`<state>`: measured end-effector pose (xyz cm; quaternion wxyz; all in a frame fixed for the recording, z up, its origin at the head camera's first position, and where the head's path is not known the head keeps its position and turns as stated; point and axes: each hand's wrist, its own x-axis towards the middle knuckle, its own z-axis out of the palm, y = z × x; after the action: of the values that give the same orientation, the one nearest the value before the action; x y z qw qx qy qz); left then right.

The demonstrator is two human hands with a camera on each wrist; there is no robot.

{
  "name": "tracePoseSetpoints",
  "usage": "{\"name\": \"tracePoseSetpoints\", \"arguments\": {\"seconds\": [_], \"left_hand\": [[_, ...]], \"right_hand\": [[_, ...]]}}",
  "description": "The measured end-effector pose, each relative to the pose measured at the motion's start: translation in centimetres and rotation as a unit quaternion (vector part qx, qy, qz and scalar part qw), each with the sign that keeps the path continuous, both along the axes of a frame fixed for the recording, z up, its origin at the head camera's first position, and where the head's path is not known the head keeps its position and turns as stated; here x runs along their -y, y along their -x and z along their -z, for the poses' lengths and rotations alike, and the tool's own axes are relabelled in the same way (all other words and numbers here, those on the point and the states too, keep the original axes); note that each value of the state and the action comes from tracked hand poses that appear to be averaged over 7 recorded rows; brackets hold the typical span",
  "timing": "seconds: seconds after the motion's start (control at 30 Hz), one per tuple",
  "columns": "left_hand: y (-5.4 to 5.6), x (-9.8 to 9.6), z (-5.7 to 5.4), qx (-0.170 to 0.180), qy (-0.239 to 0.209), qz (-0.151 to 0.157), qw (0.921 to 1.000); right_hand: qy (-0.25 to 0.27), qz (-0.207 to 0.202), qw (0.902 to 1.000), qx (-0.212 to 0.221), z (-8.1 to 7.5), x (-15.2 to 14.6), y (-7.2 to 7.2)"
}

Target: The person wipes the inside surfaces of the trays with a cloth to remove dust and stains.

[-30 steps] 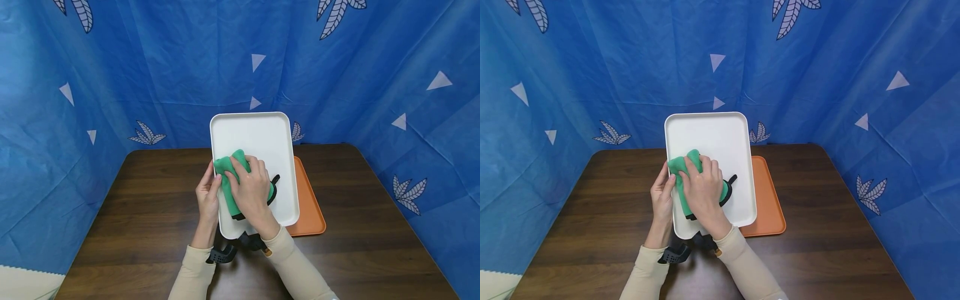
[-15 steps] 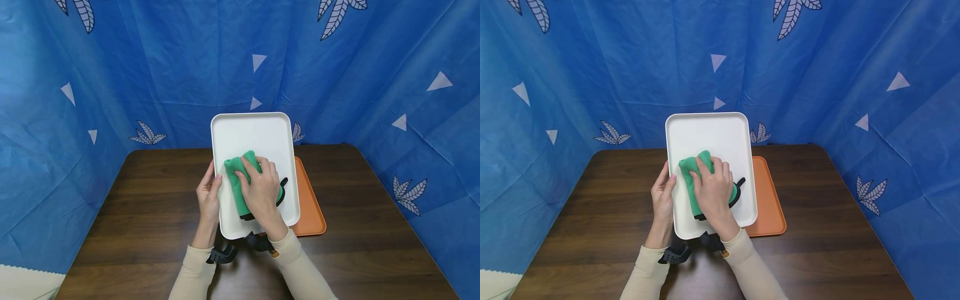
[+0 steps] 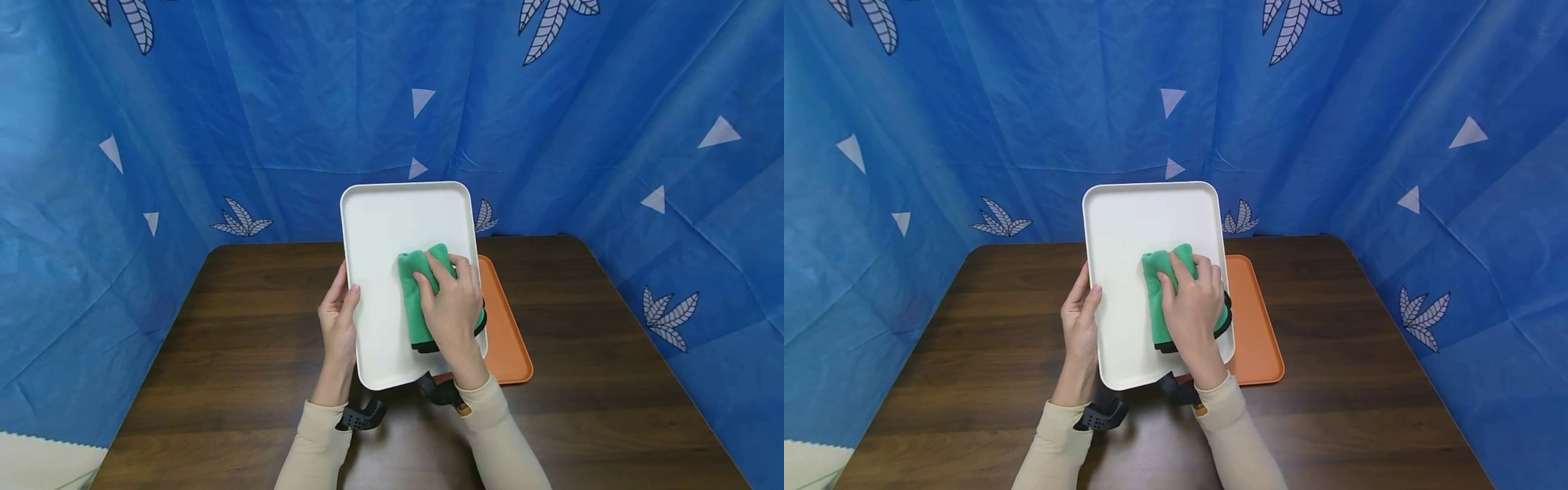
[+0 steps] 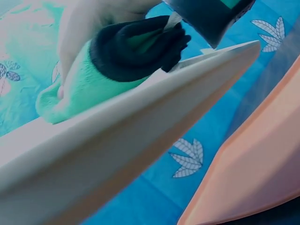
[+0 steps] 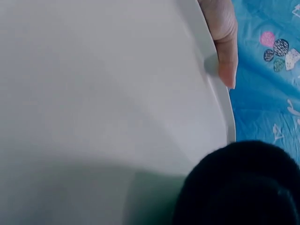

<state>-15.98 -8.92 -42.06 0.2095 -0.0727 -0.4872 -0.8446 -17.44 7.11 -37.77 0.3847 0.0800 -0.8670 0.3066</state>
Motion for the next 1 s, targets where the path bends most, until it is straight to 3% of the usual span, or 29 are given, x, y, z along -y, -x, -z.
{"name": "tracePoseSetpoints", "arguments": {"seconds": [0.4,1.0], "left_hand": [[0.0,0.2,-0.2,-0.019,-0.012,0.003,0.9997],[-0.1,0.0,-0.3,-0.019,-0.011,0.0,0.9998]], "right_hand": [[0.039,0.053,0.9969,0.043,0.3,-2.8,0.7],[0.051,0.058,0.9953,0.059,0.6,-2.5,0.5]]}}
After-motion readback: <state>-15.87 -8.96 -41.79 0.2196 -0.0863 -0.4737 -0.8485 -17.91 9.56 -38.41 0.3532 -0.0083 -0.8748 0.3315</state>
